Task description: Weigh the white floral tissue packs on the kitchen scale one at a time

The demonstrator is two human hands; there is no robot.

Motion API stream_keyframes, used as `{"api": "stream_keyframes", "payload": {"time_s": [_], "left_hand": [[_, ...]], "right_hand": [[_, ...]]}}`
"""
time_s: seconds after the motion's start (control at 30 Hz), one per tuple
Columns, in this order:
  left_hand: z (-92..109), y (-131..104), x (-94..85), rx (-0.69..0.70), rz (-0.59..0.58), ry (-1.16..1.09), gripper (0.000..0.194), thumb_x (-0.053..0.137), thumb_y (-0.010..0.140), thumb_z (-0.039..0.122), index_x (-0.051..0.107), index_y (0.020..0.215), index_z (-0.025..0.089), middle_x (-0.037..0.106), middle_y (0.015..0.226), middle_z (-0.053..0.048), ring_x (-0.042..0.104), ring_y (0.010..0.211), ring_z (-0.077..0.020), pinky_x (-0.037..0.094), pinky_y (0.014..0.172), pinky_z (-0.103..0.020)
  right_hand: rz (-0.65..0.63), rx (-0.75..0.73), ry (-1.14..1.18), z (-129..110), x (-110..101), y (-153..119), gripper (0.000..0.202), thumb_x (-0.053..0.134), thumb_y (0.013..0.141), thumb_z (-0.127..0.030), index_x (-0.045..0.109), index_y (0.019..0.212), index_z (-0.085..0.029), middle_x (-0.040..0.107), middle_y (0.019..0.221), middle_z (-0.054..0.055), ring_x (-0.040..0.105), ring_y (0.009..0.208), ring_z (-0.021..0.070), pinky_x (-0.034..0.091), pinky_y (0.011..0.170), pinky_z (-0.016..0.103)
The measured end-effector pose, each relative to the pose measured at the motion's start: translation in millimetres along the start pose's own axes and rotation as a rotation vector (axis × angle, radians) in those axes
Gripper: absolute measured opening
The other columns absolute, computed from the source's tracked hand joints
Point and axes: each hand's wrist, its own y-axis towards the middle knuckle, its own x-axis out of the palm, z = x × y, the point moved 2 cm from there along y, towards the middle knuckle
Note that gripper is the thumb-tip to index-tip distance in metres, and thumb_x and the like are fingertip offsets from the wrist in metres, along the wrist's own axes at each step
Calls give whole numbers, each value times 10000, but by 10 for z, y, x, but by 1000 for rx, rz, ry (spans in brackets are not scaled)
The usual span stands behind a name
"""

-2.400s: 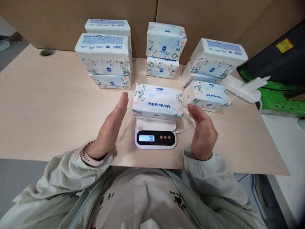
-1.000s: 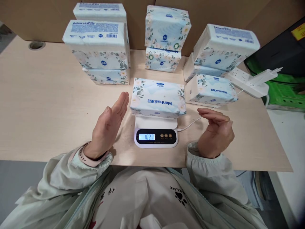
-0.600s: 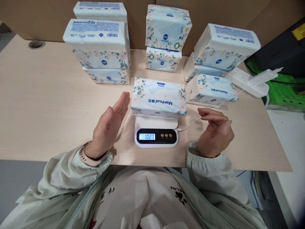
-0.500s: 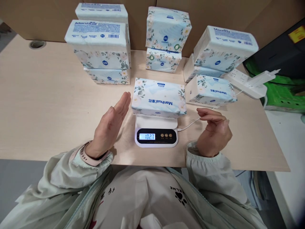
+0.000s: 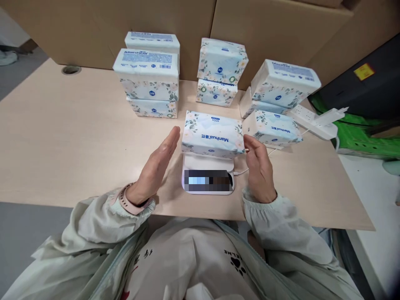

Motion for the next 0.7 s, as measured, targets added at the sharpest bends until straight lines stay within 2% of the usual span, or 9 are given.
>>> {"api": "stream_keyframes", "payload": {"time_s": [0.07, 0.17, 0.23, 0.3, 0.4, 0.47, 0.53, 0.63, 0.7], "left_hand": [[-14, 2, -21, 4, 15, 15, 760, 508, 1074, 644, 433, 1721, 254, 258, 1845, -27, 165, 1751, -268, 113, 1469, -486], [-38, 13, -26, 7, 25, 19, 765, 530, 1073, 622, 408, 1736, 262, 255, 1847, -20, 169, 1751, -278, 131, 1465, -485], [-45, 22, -3, 10, -23, 12, 755, 551, 1075, 601, 412, 1737, 266, 265, 1843, -14, 172, 1750, -292, 161, 1461, -489], [-17, 21, 7, 69, -50, 22, 718, 589, 1071, 569, 449, 1720, 296, 300, 1834, 7, 191, 1745, -305, 184, 1458, -487], [107, -16, -76, 253, 70, 57, 590, 626, 1067, 526, 588, 1626, 342, 430, 1777, 50, 238, 1734, -307, 183, 1463, -483], [205, -56, -199, 351, 202, 62, 475, 638, 1071, 474, 683, 1529, 358, 537, 1704, 78, 280, 1720, -306, 198, 1463, -482], [266, -75, -354, 375, 317, 69, 394, 654, 1076, 400, 722, 1462, 368, 609, 1634, 107, 326, 1699, -304, 227, 1458, -484], [246, -22, -609, 340, 446, 133, 388, 675, 1081, 367, 679, 1467, 331, 659, 1569, 128, 338, 1688, -313, 234, 1456, -511], [167, 64, -774, 301, 495, 206, 463, 672, 1090, 441, 601, 1522, 288, 653, 1568, 121, 322, 1689, -326, 220, 1451, -542]], "right_hand": [[-78, 16, -39, -27, -1, 36, 669, 566, 1049, -656, 527, 1617, -307, 589, 1652, 147, 570, 1548, 331, 439, 1313, 620], [-171, 25, -130, -89, 1, 107, 775, 538, 1033, -720, 425, 1699, -339, 499, 1738, 129, 469, 1619, 367, 359, 1347, 672], [-244, 24, -196, -162, 26, 157, 822, 536, 1012, -759, 414, 1709, -341, 498, 1739, 125, 471, 1599, 394, 377, 1318, 708], [-331, 18, -234, -274, 80, 202, 850, 540, 1000, -774, 404, 1716, -337, 545, 1698, 130, 514, 1546, 409, 418, 1275, 728], [-477, -19, -222, -514, 233, 273, 878, 533, 1003, -766, 351, 1740, -325, 600, 1640, 137, 537, 1524, 416, 439, 1255, 730], [-587, -63, -191, -681, 403, 351, 876, 529, 1008, -757, 340, 1743, -320, 544, 1702, 125, 464, 1601, 422, 407, 1287, 724], [-704, -110, -146, -798, 644, 479, 867, 535, 1006, -758, 347, 1737, -331, 426, 1796, 85, 325, 1697, 421, 358, 1328, 715], [-861, -127, -124, -805, 1117, 753, 975, 594, 961, -779, 310, 1752, -286, 286, 1860, 74, 166, 1754, 427, 282, 1369, 715], [-921, -89, -150, -725, 1438, 938, 1051, 648, 927, -766, 290, 1759, -234, 273, 1862, 101, 149, 1756, 434, 222, 1396, 709]]}}
